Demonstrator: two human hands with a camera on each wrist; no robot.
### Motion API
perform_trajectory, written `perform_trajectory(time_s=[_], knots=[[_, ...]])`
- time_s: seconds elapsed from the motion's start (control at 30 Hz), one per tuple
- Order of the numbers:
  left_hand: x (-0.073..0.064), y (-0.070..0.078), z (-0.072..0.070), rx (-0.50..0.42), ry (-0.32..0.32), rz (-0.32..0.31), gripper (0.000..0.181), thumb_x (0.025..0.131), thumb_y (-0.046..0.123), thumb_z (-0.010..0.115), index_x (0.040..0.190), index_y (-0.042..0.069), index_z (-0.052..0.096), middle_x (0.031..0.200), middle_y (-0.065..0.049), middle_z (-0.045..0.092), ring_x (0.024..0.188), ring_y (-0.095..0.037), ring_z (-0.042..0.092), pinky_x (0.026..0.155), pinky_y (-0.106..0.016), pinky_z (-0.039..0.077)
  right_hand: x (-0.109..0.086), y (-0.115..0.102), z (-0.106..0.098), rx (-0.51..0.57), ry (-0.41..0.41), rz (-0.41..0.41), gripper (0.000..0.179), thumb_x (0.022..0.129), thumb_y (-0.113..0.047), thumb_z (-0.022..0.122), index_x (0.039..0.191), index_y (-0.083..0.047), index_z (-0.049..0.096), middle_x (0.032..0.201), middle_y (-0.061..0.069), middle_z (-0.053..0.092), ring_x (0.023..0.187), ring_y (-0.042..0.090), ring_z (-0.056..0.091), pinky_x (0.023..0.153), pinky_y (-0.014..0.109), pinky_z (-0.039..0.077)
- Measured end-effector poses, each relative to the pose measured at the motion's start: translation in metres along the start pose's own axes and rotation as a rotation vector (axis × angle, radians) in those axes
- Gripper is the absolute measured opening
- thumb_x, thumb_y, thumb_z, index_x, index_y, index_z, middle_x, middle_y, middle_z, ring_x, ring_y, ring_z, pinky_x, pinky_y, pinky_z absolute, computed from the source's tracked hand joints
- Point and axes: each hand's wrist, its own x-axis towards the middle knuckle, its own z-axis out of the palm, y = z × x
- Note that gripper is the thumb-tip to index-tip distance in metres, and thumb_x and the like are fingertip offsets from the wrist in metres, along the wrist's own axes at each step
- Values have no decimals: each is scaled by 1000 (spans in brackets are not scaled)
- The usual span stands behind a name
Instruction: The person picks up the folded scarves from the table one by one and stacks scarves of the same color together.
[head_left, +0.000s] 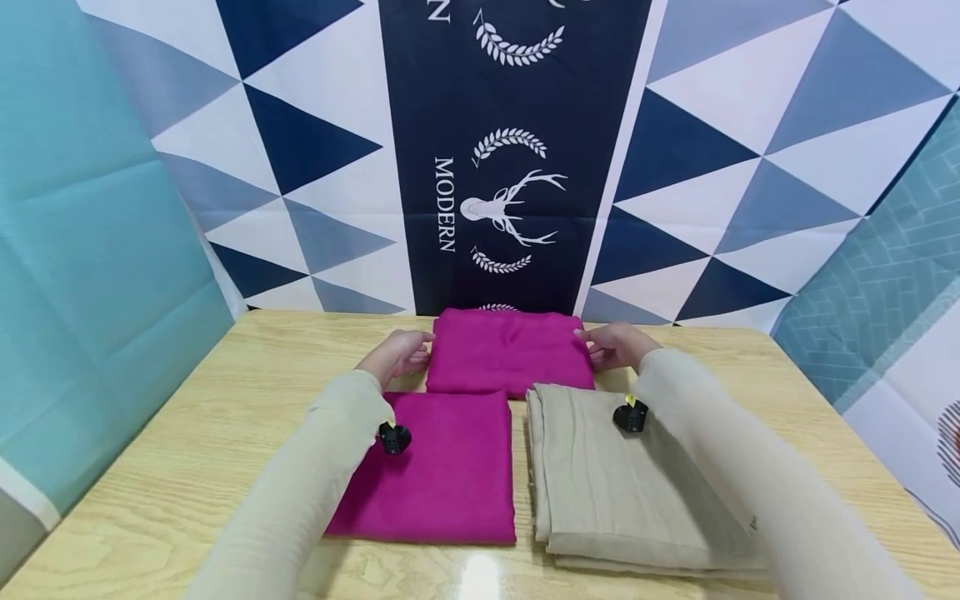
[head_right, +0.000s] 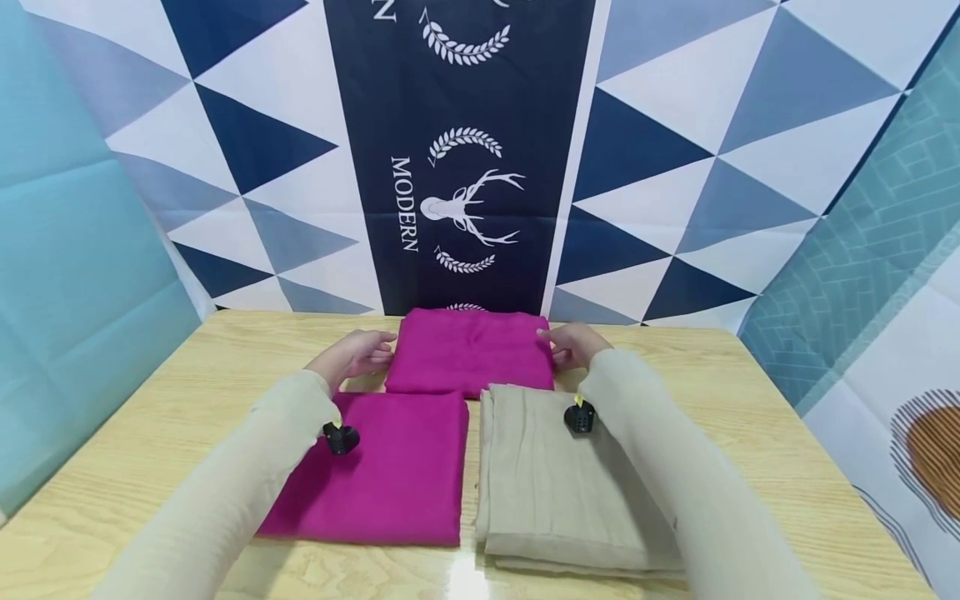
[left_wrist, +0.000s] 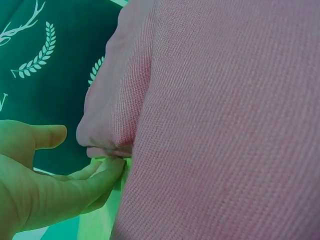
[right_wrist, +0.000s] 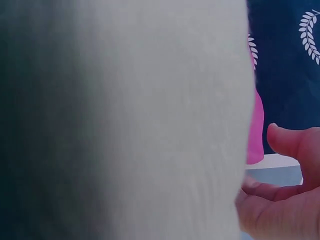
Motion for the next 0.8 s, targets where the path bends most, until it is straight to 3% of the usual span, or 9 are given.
perform_trajectory(time_s=[0.17, 0.2, 0.23, 0.33, 0.4, 0.47, 0.57, 0.67, 0.8], knots=[[-81, 28, 21, -3, 13, 5, 56, 98, 16, 51, 143, -10, 30, 145, -27, 42, 131, -31, 51, 108, -37, 44, 7, 1, -4, 41, -54, 4, 18, 102, -24, 44, 96, -6, 44, 69, -3, 45, 62, 3, 43, 67, 15, 43], [-69, 25, 19, -14, 12, 2, 57, 97, 16, 53, 143, -9, 31, 144, -26, 44, 129, -30, 53, 107, -38, 46, 8, 2, -5, 43, -68, -6, 20, 102, -22, 43, 90, -8, 44, 65, -5, 43, 60, 3, 40, 65, 15, 41], [-81, 29, 23, -10, 25, -1, 56, 97, 15, 51, 143, -9, 29, 145, -26, 43, 129, -30, 53, 107, -37, 46, 10, 2, -5, 54, -78, -10, 22, 102, -21, 42, 84, -10, 42, 61, -6, 39, 58, 3, 36, 62, 15, 37], [-23, 10, 9, -35, 12, 15, 58, 90, 18, 64, 137, -8, 40, 132, -24, 55, 111, -26, 66, 92, -35, 56, 15, 3, -6, 72, -106, -13, 29, 103, -20, 40, 75, -12, 40, 57, -8, 34, 55, 3, 30, 59, 15, 31], [5, 3, 3, -39, 4, 15, 59, 86, 19, 69, 132, -8, 44, 126, -25, 58, 103, -26, 68, 86, -35, 58, 17, 3, -4, 71, -90, -7, 31, 102, -19, 42, 72, -13, 41, 57, -8, 34, 56, 3, 30, 59, 14, 31], [-4, 7, 6, -39, 12, 11, 57, 86, 18, 69, 132, -8, 45, 127, -25, 58, 108, -27, 67, 90, -35, 56, 19, 3, -4, 64, -84, -3, 31, 102, -20, 42, 73, -12, 43, 58, -7, 34, 57, 3, 31, 60, 14, 32], [-48, 23, 19, -19, 32, -2, 52, 92, 15, 60, 136, -7, 43, 137, -24, 52, 124, -28, 58, 103, -36, 49, 23, 2, -5, 74, -55, 10, 27, 101, -20, 45, 76, -10, 47, 59, -5, 41, 58, 4, 38, 62, 14, 39], [-76, 32, 29, 7, 61, -7, 48, 96, 13, 54, 138, -5, 42, 143, -20, 49, 132, -27, 51, 110, -36, 43, 26, 1, -4, 103, -41, 31, 17, 99, -20, 49, 90, -5, 51, 66, -1, 50, 62, 6, 49, 67, 17, 48], [-67, 29, 26, 27, 24, 11, 48, 90, 16, 64, 131, -4, 50, 135, -19, 56, 124, -25, 58, 104, -33, 48, 25, -2, 0, 107, -59, 45, 36, 100, -22, 48, 125, 4, 44, 92, 7, 51, 81, 12, 55, 94, 26, 52]])
